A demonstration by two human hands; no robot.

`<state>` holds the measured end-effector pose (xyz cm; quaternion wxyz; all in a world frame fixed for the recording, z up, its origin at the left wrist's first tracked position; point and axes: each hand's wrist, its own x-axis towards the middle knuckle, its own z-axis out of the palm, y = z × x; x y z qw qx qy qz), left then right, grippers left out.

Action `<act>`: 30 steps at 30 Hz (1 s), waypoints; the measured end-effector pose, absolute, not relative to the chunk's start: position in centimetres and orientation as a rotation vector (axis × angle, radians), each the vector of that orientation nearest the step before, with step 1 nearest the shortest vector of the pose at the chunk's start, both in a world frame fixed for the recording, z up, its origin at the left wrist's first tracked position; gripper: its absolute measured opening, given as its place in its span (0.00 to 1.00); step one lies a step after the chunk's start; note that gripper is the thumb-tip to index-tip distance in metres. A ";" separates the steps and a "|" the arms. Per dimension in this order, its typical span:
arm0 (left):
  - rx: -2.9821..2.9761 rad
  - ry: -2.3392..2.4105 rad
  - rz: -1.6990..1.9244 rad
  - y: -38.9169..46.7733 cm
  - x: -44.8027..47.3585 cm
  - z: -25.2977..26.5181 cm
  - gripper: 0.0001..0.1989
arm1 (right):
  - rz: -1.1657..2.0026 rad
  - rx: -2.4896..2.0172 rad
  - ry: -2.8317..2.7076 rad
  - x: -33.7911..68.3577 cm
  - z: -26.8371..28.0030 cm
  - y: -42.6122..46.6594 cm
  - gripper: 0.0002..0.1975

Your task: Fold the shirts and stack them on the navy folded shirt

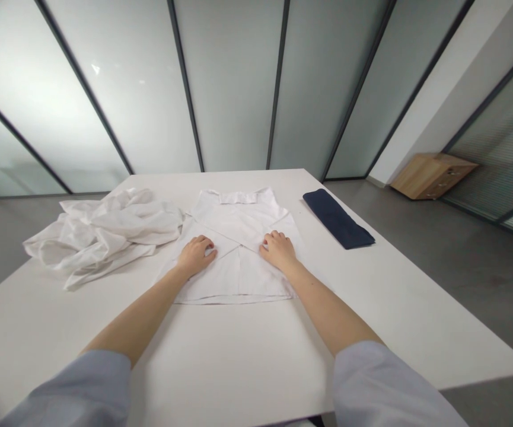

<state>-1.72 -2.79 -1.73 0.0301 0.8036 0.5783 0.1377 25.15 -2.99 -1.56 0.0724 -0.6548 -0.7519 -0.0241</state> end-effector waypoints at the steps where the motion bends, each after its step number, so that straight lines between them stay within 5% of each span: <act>1: 2.475 1.779 0.428 -2.8 -1.8 -1.7 0.11 | -0.071 -1.967 -2.260 25.2 -1.6 -3.0 0.10; 30: 2.442 1.895 0.390 -3.1 -1.7 -1.1 0.14 | -0.064 -1.966 -2.261 24.7 -1.3 -3.8 0.13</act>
